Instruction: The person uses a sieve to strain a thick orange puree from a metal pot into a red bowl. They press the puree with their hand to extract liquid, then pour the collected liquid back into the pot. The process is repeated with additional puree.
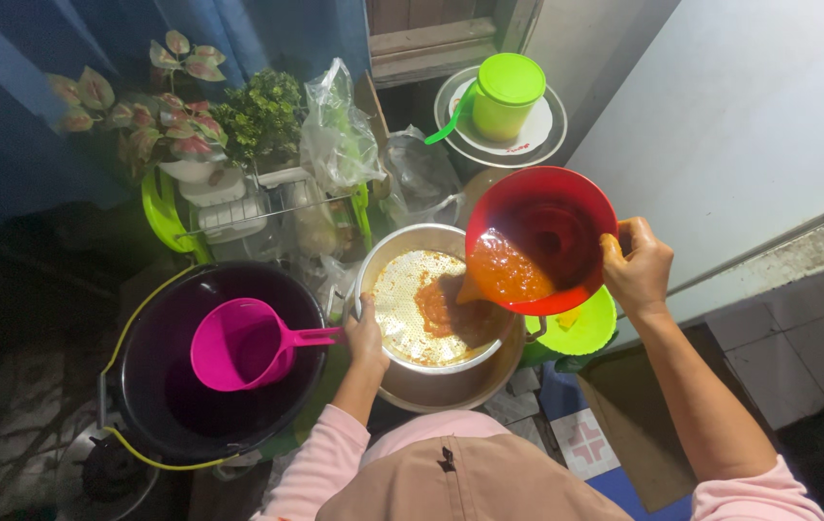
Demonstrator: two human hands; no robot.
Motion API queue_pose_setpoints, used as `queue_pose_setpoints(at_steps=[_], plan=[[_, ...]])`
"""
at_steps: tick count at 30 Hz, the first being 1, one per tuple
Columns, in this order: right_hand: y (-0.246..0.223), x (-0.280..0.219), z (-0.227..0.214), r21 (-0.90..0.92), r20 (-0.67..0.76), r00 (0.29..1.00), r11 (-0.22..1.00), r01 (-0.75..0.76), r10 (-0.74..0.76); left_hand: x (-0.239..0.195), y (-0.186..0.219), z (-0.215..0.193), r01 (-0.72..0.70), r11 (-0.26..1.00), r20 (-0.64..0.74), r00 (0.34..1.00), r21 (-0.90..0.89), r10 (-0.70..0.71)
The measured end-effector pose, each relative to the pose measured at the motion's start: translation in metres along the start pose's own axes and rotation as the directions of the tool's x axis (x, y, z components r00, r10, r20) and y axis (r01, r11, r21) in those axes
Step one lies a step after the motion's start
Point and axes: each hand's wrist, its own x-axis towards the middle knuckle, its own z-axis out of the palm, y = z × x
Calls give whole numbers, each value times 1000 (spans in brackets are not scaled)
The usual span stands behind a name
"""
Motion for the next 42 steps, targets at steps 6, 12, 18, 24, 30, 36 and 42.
queue_pose_setpoints(at_steps=[6, 12, 18, 24, 30, 36, 42], plan=[[5, -4, 0, -42, -22, 999, 999, 28, -29, 4, -9, -2, 28, 999, 16, 999, -16, -28], [8, -11, 2, -63, -21, 1000, 998, 4, -5, -1, -12, -3, 29, 990, -34, 999, 137, -25], [12, -19, 5, -79, -24, 1000, 997, 13, -15, 0, -28, -7, 46, 988, -54, 998, 150, -38], [19, -27, 11, -77, -19, 999, 997, 29, -31, 3, -50, -13, 4, 994, 9, 1000, 110, -5], [28, -30, 19, -125, -16, 996, 989, 85, -88, -5, -61, -10, -2, 993, -4, 1000, 121, 3], [33, -34, 24, -135, -19, 994, 986, 100, -104, -6, -63, -7, -7, 994, -7, 1000, 108, 8], [34, -36, 28, -142, -8, 995, 985, 94, -96, -4, -65, -7, -6, 998, 31, 1000, 58, 4]])
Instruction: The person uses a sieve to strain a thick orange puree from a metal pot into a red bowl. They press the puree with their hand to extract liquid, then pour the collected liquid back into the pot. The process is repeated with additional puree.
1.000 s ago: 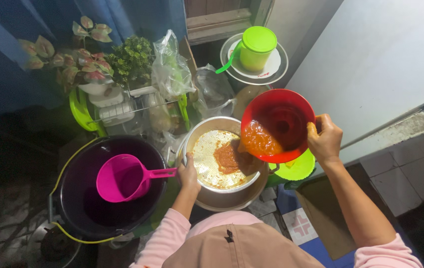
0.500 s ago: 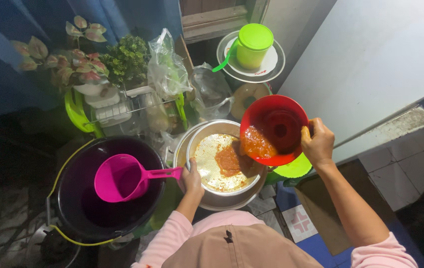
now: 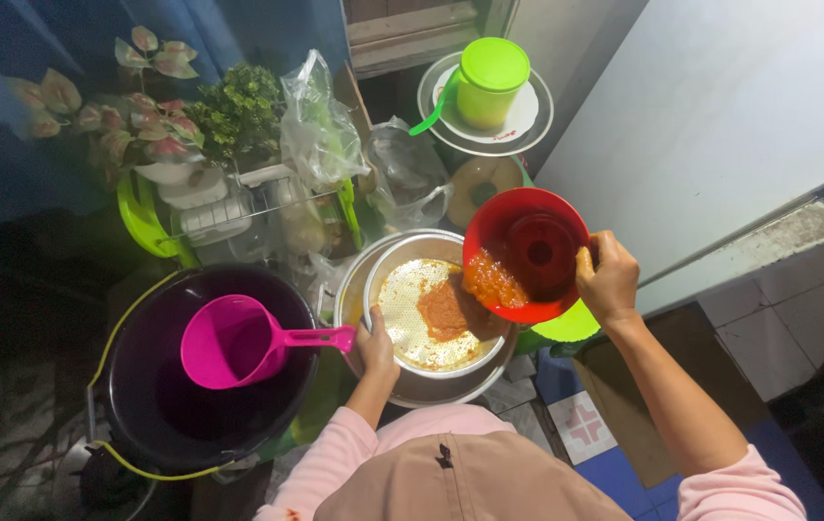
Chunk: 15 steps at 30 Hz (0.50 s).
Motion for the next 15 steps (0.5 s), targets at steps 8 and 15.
queue_pose_setpoints(at_steps=[8, 15], plan=[[-4, -1, 6, 13, 0, 1000, 999, 31, -31, 7, -5, 1, -10, 1000, -2, 1000, 16, 10], [-10, -2, 8, -1, -9, 998, 998, 68, -68, 13, -12, 0, 11, 1000, -21, 1000, 21, -10]])
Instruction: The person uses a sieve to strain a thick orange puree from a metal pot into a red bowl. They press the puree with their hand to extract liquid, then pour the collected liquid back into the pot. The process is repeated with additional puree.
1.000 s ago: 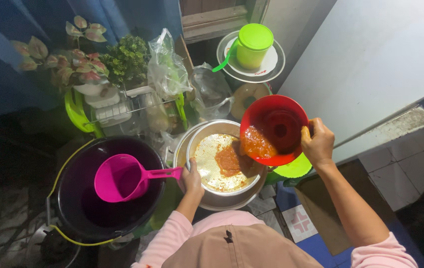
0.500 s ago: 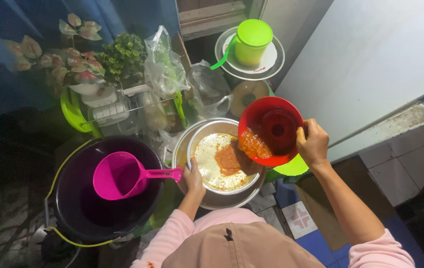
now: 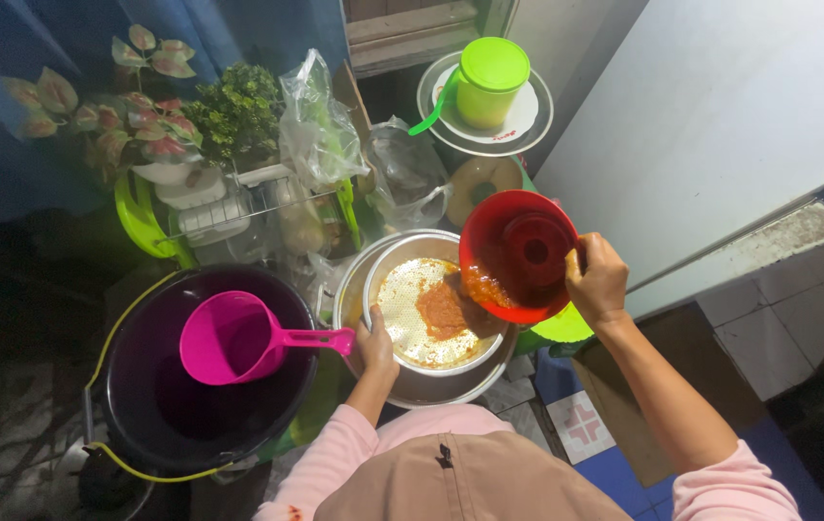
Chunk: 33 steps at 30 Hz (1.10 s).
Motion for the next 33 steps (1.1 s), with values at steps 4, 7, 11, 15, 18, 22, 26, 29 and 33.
queue_pose_setpoints(at_steps=[4, 7, 11, 15, 18, 22, 26, 29, 33], plan=[[-7, -1, 0, -2, -4, 1000, 1000, 30, -30, 3, -4, -1, -5, 1000, -5, 1000, -8, 5], [-14, 1, -1, 9, 25, 998, 998, 54, -54, 5, -6, 0, -25, 999, -9, 1000, -32, 24], [-27, 5, -3, 5, 2, 989, 989, 151, -151, 4, -7, 0, -58, 998, -43, 997, -20, 57], [-39, 12, -1, 31, -66, 965, 966, 256, -254, 1, 3, -1, -110, 991, -35, 994, -73, 107], [-46, 13, 4, 49, -66, 963, 963, 264, -261, 1, 17, -2, -148, 987, -25, 989, -56, 147], [-50, 15, 11, 94, -78, 939, 935, 342, -336, -2, 35, -3, -119, 993, -37, 992, -25, 118], [-56, 14, 10, 70, -57, 941, 939, 337, -334, -10, 48, -5, -160, 982, 29, 986, -102, 163], [-60, 14, 7, 78, -67, 937, 935, 346, -342, -14, 56, -7, -129, 989, 27, 991, -73, 131], [-64, 14, -1, 79, -64, 926, 923, 378, -373, -19, 61, -5, -54, 996, 34, 998, -76, 56]])
